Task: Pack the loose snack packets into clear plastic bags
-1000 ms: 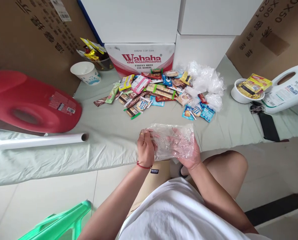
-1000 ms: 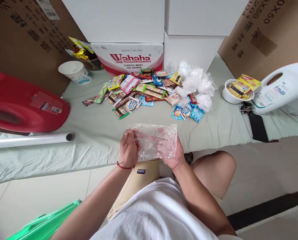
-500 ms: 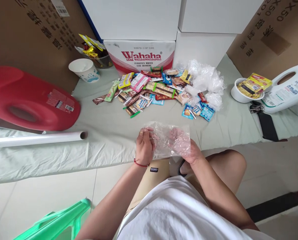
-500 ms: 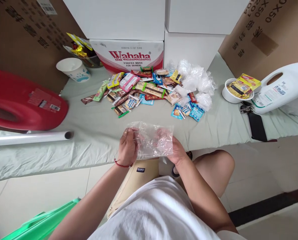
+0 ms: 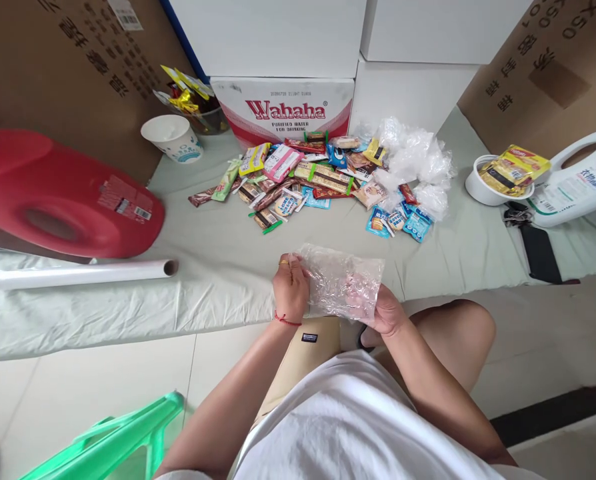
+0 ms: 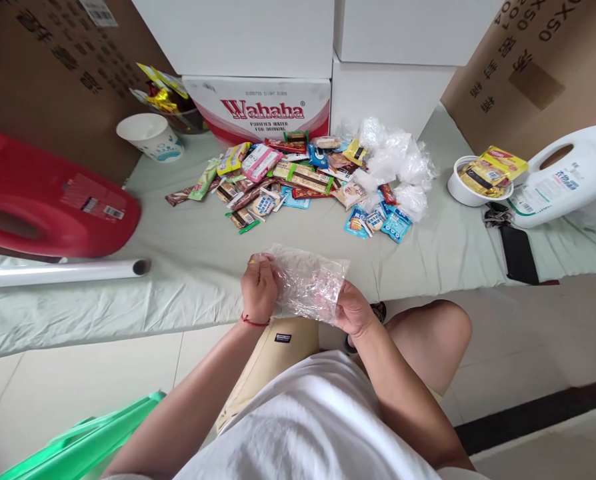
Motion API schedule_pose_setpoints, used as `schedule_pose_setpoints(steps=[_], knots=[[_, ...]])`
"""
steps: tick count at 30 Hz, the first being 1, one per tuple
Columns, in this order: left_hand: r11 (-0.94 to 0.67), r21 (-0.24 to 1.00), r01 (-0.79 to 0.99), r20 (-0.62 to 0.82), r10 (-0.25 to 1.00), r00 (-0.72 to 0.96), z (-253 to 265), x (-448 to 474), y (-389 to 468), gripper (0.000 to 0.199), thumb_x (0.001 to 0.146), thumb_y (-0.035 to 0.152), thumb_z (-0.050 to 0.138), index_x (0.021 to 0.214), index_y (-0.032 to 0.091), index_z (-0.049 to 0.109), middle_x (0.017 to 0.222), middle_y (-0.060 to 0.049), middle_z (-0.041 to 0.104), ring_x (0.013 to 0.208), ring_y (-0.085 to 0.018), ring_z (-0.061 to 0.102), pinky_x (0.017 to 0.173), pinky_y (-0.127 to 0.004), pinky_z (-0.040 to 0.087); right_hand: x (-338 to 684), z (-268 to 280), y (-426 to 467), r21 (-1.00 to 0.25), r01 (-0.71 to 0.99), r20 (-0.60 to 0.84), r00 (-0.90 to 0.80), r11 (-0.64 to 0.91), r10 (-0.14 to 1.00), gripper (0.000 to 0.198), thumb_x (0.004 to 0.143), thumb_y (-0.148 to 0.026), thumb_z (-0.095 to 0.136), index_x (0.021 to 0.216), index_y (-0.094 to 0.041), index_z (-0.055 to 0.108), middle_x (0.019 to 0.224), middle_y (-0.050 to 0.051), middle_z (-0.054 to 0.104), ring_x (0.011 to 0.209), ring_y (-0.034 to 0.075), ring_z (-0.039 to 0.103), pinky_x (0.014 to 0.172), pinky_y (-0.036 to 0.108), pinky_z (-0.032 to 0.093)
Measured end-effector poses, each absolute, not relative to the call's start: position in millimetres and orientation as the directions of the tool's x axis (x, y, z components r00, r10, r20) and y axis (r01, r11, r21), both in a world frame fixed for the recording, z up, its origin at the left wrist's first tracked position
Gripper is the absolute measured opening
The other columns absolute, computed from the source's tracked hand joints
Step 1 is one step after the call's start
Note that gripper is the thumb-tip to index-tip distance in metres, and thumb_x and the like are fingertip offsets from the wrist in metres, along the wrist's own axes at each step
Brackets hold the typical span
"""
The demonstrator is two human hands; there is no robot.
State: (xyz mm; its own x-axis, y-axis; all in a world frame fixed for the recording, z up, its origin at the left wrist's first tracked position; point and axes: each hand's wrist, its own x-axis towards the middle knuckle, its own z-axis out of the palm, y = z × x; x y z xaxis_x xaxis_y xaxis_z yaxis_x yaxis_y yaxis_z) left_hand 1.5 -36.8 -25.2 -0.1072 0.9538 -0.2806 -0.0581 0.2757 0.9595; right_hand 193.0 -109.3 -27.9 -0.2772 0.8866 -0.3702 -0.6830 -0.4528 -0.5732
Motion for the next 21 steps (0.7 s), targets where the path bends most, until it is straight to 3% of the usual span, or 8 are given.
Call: schedule_pose_setpoints(steps=[3,7,11,14,17,21], knots=[[0.207,0.978,0.018,-0.201,0.963,-0.18,-24.8,-4.0,-30.8,0.033,0.103,0.054,0.049,0.09,0.025,0.056,0.06,0.004,0.058,0.044,-0.011,0.044,0.047,-0.025,0.032,208.7,-17.6,-107.7,-0.654,-0.655,-0.393,-0.134,-0.379,0.91,0.035,0.062,-0.031,0.095,0.083,-0.02,0.069,0.062,-0.005,0.058,0.05,0.008,0.042,0.048,0.021,0.036],[0.226,0.972,-0.067,-0.235,0.955,-0.182,-24.0,-13.3,-23.1,0.035,0.1,0.056,0.053,0.086,0.024,0.056,0.059,0.005,0.058,0.04,-0.01,0.043,0.042,-0.024,0.031,247.7,-8.2,-106.2,-0.834,-0.505,-0.364,0.203,-0.221,0.909,0.034,0.065,-0.03,0.093,0.088,-0.023,0.07,0.072,-0.005,0.059,0.05,0.005,0.031,0.045,0.019,0.027],[0.19,0.974,-0.12,-0.204,0.972,-0.119,-23.2,-13.2,-22.7,0.036,0.096,0.056,0.058,0.081,0.024,0.057,0.058,0.005,0.056,0.042,-0.01,0.043,0.043,-0.024,0.032,274.5,-11.9,-113.9,-0.971,-0.1,-0.24,0.449,-0.219,0.861,0.034,0.069,-0.041,0.089,0.09,-0.021,0.071,0.078,-0.002,0.061,0.057,0.009,0.04,0.05,0.023,0.033],[0.224,0.963,-0.148,-0.238,0.968,-0.078,-19.2,-8.8,-24.0,0.04,0.094,0.059,0.06,0.078,0.023,0.058,0.057,0.004,0.055,0.043,-0.01,0.043,0.042,-0.024,0.032,267.4,-8.4,-123.3,-0.926,0.348,0.103,0.611,-0.149,0.785,0.022,0.085,-0.04,0.077,0.096,-0.021,0.071,0.084,0.001,0.062,0.065,0.014,0.048,0.061,0.029,0.041],[0.36,0.908,-0.213,-0.375,0.926,-0.035,-12.3,-5.4,-24.2,0.042,0.09,0.064,0.063,0.081,0.023,0.059,0.061,0.003,0.059,0.044,-0.01,0.045,0.04,-0.024,0.029,235.8,0.4,-126.6,-0.793,0.605,0.365,0.373,0.075,0.853,0.011,0.098,-0.031,0.064,0.1,-0.024,0.072,0.093,0.004,0.065,0.078,0.018,0.057,0.072,0.034,0.046],[0.505,0.798,-0.328,-0.506,0.858,0.091,-3.7,-6.9,-24.5,0.041,0.082,0.059,0.073,0.086,0.02,0.06,0.065,0.002,0.063,0.044,-0.009,0.048,0.041,-0.022,0.033,184.1,-2.3,-113.2,-0.629,0.694,0.393,-0.106,0.351,0.913,0.016,0.096,-0.031,0.069,0.111,-0.026,0.073,0.106,0.01,0.068,0.099,0.026,0.059,0.09,0.043,0.048]])
